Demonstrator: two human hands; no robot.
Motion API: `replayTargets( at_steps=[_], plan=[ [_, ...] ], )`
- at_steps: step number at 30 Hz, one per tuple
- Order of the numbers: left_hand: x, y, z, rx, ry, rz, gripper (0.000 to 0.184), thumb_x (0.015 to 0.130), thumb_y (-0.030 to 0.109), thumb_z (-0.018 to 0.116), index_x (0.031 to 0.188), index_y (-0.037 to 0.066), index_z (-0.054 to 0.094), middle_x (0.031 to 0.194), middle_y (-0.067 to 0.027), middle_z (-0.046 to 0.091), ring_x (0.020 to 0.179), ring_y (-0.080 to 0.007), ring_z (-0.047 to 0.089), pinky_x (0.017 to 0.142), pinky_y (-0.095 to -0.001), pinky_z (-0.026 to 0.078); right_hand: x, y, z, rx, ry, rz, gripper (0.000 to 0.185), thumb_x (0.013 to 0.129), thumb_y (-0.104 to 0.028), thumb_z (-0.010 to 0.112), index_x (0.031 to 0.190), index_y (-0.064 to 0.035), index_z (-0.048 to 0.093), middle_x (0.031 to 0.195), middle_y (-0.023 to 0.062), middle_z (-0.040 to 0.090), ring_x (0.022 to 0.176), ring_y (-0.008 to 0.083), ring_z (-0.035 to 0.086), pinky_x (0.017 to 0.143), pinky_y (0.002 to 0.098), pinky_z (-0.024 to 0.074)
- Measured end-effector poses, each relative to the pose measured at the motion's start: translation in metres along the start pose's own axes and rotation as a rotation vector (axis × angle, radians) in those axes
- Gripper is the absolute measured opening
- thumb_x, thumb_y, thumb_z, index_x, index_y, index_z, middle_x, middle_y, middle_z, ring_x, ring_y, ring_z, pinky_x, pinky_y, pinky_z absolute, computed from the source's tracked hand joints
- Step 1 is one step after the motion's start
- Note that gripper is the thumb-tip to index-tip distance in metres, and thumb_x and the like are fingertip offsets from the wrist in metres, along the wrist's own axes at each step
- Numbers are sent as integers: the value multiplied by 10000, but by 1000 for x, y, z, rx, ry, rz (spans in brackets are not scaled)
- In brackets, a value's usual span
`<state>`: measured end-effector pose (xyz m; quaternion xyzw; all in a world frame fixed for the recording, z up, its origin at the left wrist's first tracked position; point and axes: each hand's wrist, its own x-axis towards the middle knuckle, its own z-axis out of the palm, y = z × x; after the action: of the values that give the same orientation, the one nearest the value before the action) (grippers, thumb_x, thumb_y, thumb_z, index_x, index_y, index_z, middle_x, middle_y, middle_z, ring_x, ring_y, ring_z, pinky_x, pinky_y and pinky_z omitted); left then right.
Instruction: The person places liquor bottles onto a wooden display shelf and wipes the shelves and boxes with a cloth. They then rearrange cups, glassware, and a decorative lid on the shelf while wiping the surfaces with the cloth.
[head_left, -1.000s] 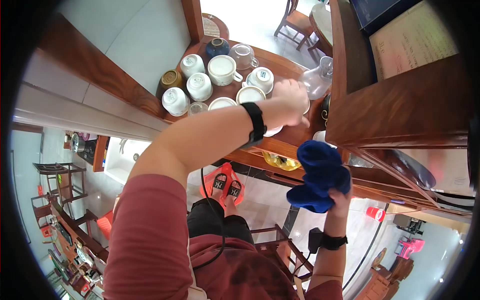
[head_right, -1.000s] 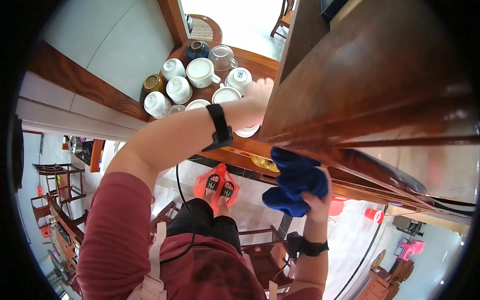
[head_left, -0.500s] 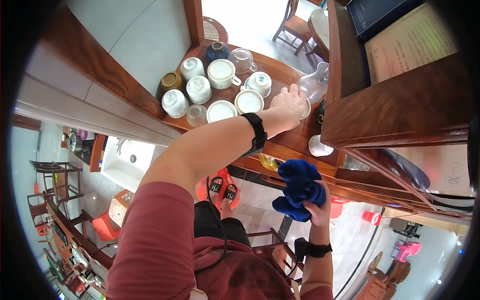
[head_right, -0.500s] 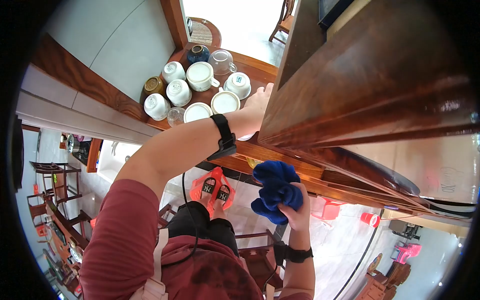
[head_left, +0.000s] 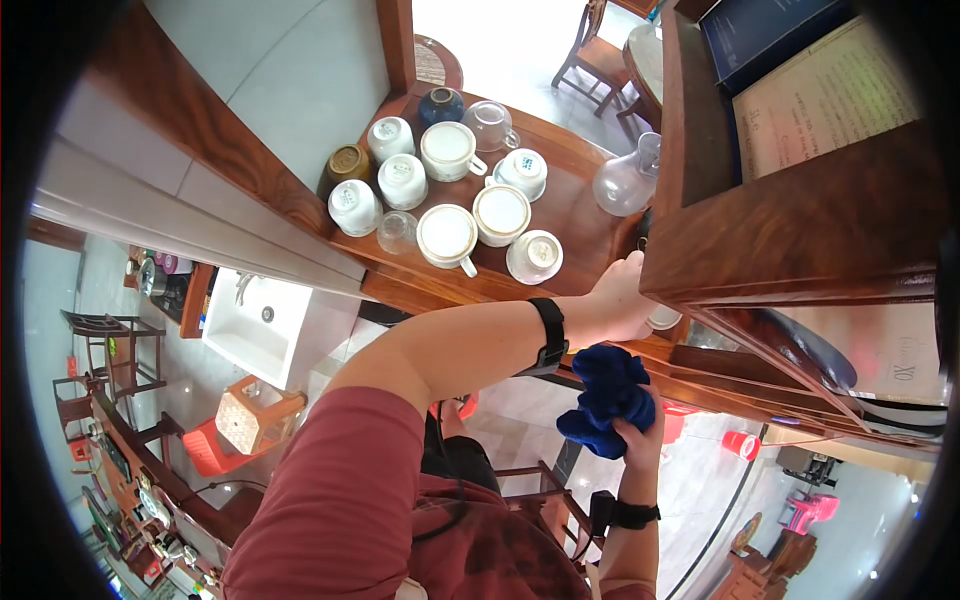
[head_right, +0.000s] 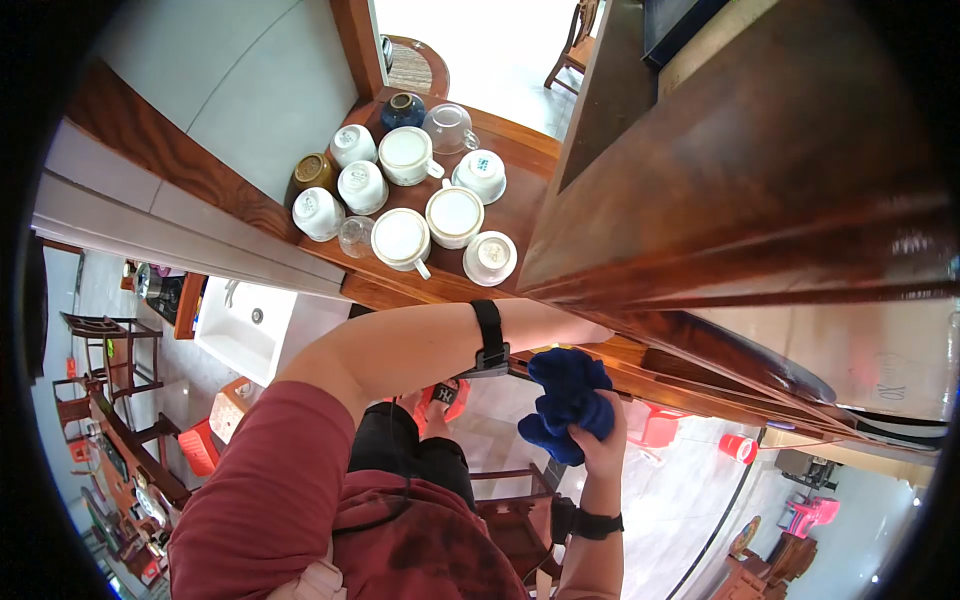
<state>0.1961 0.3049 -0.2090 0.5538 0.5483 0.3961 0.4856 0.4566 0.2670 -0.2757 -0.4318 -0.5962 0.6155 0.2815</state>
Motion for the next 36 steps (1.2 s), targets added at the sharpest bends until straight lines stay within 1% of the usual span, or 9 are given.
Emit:
replayTargets(
  at_steps=[2, 9, 11, 15, 19, 21, 23, 26, 36],
  plan=[
    [15, -10, 14, 450, 83, 61, 520, 660, 148, 769, 1148, 43, 622, 1120, -160, 596, 1048, -361, 521, 860, -425, 483, -3, -2, -3, -9, 10, 4, 604, 609, -66, 756, 1177, -18, 554, 1057, 68, 614, 998, 183, 585, 943, 308, 437],
    [32, -32, 28, 557, 181, 99, 470, 709, 132, 710, 1164, 57, 616, 1181, -141, 551, 1088, -331, 493, 904, -411, 452, -7, 0, -10, -67, -12, 43, 585, 602, -31, 756, 1158, -20, 575, 1048, 65, 623, 1011, 176, 582, 946, 315, 439],
    [3, -1, 5, 34, -21, -152, 558, 711, 173, 739, 1229, 39, 580, 1200, -135, 522, 1097, -322, 480, 888, -396, 445, -5, 0, -7, -75, -30, 46, 585, 600, -32, 756, 1157, -20, 579, 1045, 64, 624, 1011, 176, 582, 946, 315, 439],
    [-6, -17, 7, -252, -174, -236, 668, 717, 220, 762, 1299, 3, 515, 1214, -136, 503, 1109, -308, 466, 923, -403, 422, 1, -5, 7, -45, -15, 33, 592, 602, -20, 746, 1170, -14, 577, 1057, 66, 617, 1014, 175, 577, 951, 303, 430],
    [-22, -45, -15, 794, 626, 222, 896, 626, 354, 828, 1359, -6, 460, 1310, -144, 482, 1243, -299, 418, 1084, -489, 292, 12, -33, 35, 13, -23, -41, 564, 618, 39, 696, 1167, -5, 576, 1093, 67, 602, 1034, 173, 568, 968, 303, 419],
    [-39, -60, -32, 1276, 726, 61, 733, 715, 314, 749, 1324, -5, 493, 1414, -156, 440, 1362, -311, 340, 1131, -514, 224, 29, -34, 48, 46, -46, -68, 605, 633, 61, 666, 1225, -7, 559, 1182, 111, 582, 1100, 229, 565, 1006, 335, 404],
    [-54, -70, -46, 1263, 639, 23, 677, 711, 293, 754, 1290, 28, 525, 1427, -166, 438, 1372, -324, 336, 1130, -552, 200, 55, -47, 72, -450, -52, -483, 676, 643, 59, 624, 1306, -20, 522, 1295, 197, 516, 1216, 348, 506, 1074, 397, 346],
    [-57, -90, -48, 1219, 601, 21, 607, 714, 263, 753, 1255, 63, 560, 1443, -184, 436, 1376, -351, 340, 1131, -589, 179, 94, -35, 100, -838, -145, -514, 774, 636, 34, 569, 1397, -46, 461, 1392, 272, 410, 1335, 476, 324, 1144, 471, 220],
    [-56, -99, -46, 1099, 665, 75, 647, 693, 256, 791, 1249, 55, 527, 1431, -201, 443, 1334, -471, 353, 1105, -566, 277, 181, -14, 114, -1124, -110, -564, 767, 627, -44, 640, 1379, -140, 524, 1471, 242, 366, 1346, 427, 354, 1096, 505, 314]
  ],
)
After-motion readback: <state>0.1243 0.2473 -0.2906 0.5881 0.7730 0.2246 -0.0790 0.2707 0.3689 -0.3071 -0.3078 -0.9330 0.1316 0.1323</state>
